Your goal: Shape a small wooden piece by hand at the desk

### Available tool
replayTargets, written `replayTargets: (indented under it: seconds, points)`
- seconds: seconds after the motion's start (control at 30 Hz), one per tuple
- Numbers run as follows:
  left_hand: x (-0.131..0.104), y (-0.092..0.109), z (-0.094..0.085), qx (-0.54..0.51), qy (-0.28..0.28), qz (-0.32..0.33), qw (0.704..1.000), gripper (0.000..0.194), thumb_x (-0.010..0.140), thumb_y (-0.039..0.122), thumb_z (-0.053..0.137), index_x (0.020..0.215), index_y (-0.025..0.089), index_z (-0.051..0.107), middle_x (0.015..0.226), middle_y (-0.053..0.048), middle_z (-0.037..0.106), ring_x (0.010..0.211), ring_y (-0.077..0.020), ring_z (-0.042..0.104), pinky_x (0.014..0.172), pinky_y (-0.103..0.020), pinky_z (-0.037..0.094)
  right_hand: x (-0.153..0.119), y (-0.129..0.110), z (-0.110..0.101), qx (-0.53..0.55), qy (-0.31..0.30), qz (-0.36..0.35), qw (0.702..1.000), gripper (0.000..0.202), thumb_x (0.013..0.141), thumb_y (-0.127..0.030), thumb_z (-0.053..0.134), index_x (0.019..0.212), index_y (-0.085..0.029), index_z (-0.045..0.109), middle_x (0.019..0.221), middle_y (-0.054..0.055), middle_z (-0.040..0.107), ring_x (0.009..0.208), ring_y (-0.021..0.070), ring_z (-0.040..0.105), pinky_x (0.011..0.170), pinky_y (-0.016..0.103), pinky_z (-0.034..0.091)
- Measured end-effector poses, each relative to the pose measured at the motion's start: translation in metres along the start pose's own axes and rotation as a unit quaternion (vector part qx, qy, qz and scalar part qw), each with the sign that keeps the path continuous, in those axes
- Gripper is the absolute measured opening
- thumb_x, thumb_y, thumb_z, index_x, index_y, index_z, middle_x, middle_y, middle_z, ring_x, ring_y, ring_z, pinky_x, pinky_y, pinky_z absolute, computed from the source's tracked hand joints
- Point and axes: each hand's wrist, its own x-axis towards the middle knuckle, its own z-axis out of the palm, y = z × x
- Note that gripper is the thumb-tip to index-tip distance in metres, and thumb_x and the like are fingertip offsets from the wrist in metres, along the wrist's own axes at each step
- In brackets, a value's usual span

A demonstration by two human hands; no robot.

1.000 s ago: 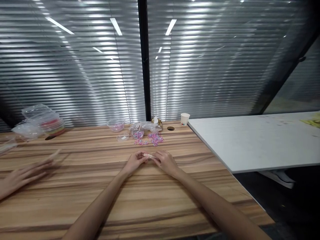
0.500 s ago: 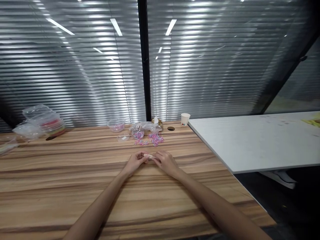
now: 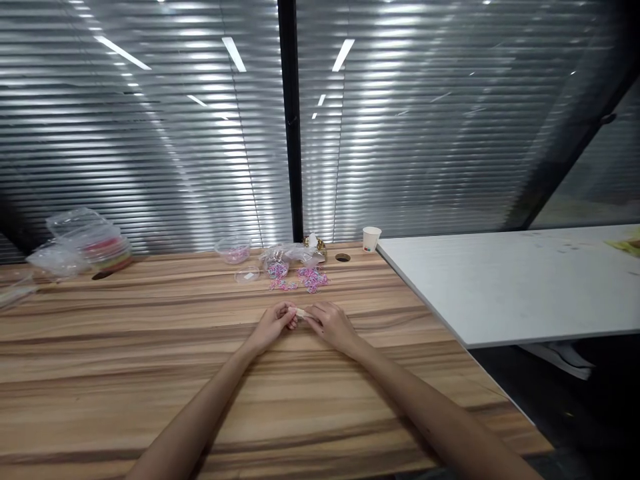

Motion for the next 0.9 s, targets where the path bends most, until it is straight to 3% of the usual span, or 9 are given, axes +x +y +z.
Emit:
replayTargets:
  seconds: [0.37,0.9]
  points:
    - [-0.0006,0.0008,0.0011,0.009,-0.003,-0.006,1.0,0.033,0.076,0.047,0.049,0.076,0.014,0.047,0.063,0.0,0.05,0.059,-0.01,0.047,0.059,-0.023,0.038,0.0013,-0.0014,-0.0017,0.001,-0.006,-0.012,1.0,0.014,0.087,-0.024,0.045,0.087,-0.018,0.058,0.079,0.004,0.059,0.074,0.0152,0.052,0.066,0.025,0.035]
    - [-0.0008,0.0012,0.0024,0.058,0.02,-0.001,0.998,0.028,0.079,0.041,0.045,0.075,0.014,0.048,0.06,0.001,0.051,0.056,-0.0106,0.049,0.057,-0.023,0.04,0.0005,-0.0008,-0.0009,0.005,-0.012,-0.016,1.0,0.016,0.087,-0.025,0.044,0.087,-0.018,0.058,0.079,0.003,0.059,0.074,0.0146,0.051,0.066,0.025,0.035]
